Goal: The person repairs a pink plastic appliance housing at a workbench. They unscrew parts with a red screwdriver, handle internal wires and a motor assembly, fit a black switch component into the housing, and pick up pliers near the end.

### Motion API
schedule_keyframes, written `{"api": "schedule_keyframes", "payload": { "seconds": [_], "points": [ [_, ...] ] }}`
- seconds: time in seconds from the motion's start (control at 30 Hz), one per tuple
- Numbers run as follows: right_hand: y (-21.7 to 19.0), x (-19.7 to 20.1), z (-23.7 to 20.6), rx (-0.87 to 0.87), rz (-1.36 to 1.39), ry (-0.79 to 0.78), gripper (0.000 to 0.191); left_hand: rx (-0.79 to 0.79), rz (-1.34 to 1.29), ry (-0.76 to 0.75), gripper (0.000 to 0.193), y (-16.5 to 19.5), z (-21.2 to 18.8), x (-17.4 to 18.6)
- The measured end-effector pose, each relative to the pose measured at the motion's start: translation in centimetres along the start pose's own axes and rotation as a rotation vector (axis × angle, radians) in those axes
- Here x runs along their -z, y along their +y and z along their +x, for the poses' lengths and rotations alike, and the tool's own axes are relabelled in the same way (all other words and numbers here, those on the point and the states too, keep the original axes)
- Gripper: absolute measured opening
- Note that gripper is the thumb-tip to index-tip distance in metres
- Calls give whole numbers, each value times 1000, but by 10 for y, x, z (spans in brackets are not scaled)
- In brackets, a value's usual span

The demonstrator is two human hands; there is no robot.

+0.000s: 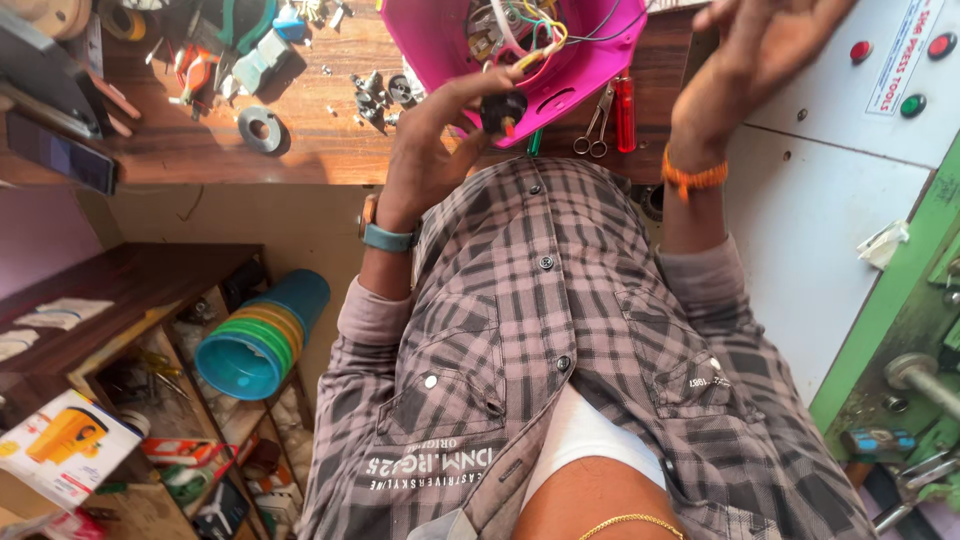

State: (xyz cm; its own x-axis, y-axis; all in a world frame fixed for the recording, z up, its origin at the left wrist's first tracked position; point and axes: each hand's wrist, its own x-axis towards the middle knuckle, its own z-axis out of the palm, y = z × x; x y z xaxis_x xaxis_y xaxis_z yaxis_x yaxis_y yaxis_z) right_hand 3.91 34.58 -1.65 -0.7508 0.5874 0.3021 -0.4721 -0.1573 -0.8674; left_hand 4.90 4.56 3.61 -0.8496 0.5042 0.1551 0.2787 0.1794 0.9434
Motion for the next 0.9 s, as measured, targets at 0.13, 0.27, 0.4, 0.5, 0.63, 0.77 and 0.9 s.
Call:
{"api": "schedule_keyframes", "payload": {
  "seconds": [0.13,0.27,0.4,0.5,0.63,0.77,0.9],
  "points": [
    [-38,-13,-30,-298,-37,-301,13,154,-719,265,51,-30,-9,-12],
    [-51,-43,-45,-280,-188,-634,16,276,-995,435,62,-46,-5,-18],
    [-61,-72,-30,-208,-286,-791,22,245,-777,425,63,-35,5,-21],
    [-63,-88,-6,-44,-423,-912,24,170,-476,434,54,-16,10,-24],
    [-62,-98,15,34,-540,-1039,24,184,147,376,52,7,13,-20],
    [-74,-97,26,74,-685,-1137,20,16,339,355,53,22,19,-16],
    [-93,-93,37,207,-683,-1244,15,-76,374,337,55,29,25,-16]
  ]
}}
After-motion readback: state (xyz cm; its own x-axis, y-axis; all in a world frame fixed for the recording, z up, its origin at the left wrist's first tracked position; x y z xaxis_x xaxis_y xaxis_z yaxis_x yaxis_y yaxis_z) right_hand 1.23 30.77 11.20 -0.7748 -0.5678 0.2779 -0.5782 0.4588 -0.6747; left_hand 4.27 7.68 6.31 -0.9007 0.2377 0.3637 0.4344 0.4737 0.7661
